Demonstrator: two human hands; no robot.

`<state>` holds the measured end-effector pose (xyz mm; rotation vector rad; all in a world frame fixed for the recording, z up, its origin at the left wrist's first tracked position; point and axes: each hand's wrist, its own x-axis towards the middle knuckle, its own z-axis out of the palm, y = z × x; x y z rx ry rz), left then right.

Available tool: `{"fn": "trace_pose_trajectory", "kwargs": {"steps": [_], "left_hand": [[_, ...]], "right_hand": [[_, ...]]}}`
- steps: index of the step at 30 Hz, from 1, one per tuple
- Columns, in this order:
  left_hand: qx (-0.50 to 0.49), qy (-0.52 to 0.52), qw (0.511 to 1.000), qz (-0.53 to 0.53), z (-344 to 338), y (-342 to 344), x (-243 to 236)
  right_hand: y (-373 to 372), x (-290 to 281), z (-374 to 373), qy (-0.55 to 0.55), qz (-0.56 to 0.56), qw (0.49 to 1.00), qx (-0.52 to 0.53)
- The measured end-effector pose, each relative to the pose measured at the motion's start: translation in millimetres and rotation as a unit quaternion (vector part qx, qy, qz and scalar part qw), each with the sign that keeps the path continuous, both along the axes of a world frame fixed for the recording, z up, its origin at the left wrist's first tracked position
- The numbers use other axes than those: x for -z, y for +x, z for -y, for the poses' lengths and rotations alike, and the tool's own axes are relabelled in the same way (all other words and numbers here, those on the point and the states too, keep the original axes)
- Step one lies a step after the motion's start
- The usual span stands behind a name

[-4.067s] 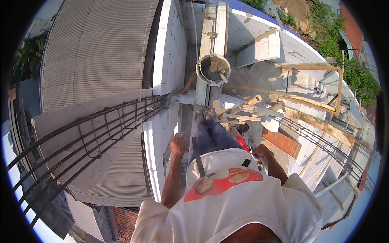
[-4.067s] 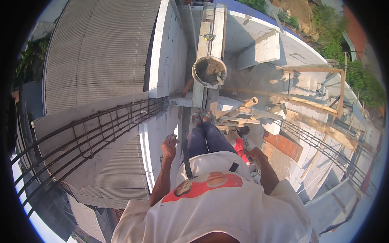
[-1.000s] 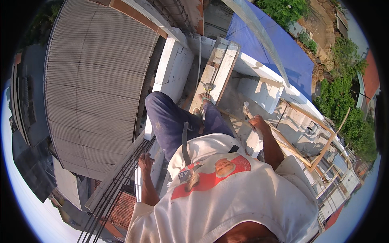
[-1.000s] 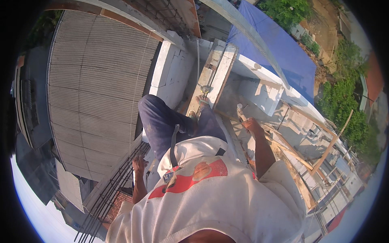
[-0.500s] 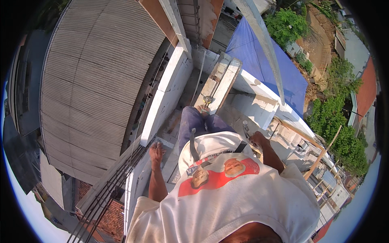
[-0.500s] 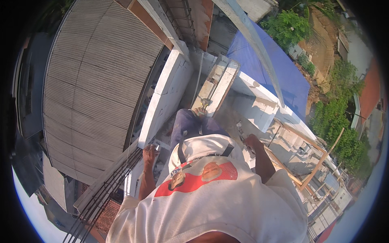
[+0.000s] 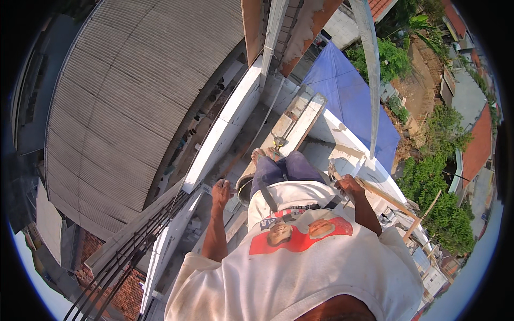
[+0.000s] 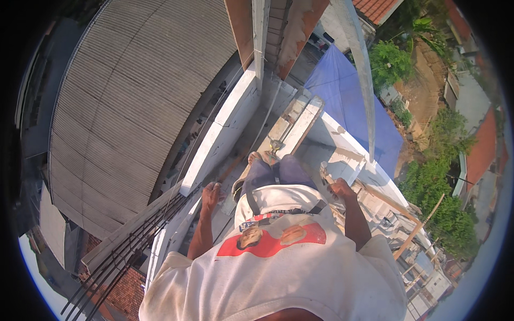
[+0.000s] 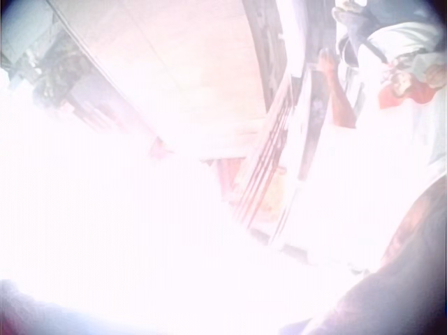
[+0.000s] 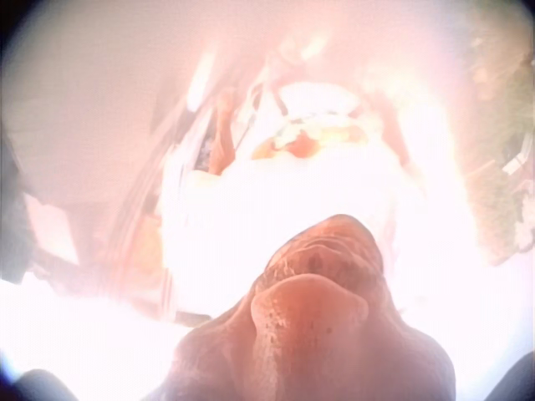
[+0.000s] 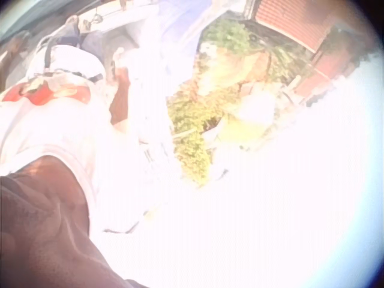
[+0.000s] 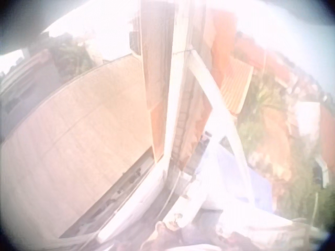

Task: The person applies mortar to a roof structure using a trowel and places white rectangular tiles into the gaps. They use a hammer to tap the tiles into position and secure them with nails. The person also handles a bucket of mortar and uses a string line for alignment.

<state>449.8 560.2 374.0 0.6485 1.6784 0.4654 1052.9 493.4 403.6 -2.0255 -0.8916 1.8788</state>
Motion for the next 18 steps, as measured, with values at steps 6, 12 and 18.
{"fn": "trace_pose_trajectory", "kwargs": {"steps": [6, 12, 18], "left_hand": [[0.023, -0.003, 0.999, 0.025, -28, 16, -27], [0.007, 0.081, 0.996, 0.029, -43, 27, -32], [-0.139, 0.112, 0.977, 0.119, -79, 47, -46]], "right_hand": [[-5, 12, 11, -0.058, 0.17, 0.955, -0.234], [28, 31, 55, -0.1, 0.26, 0.918, -0.281], [7, 1, 4, -0.147, 0.311, 0.92, -0.187]]}}
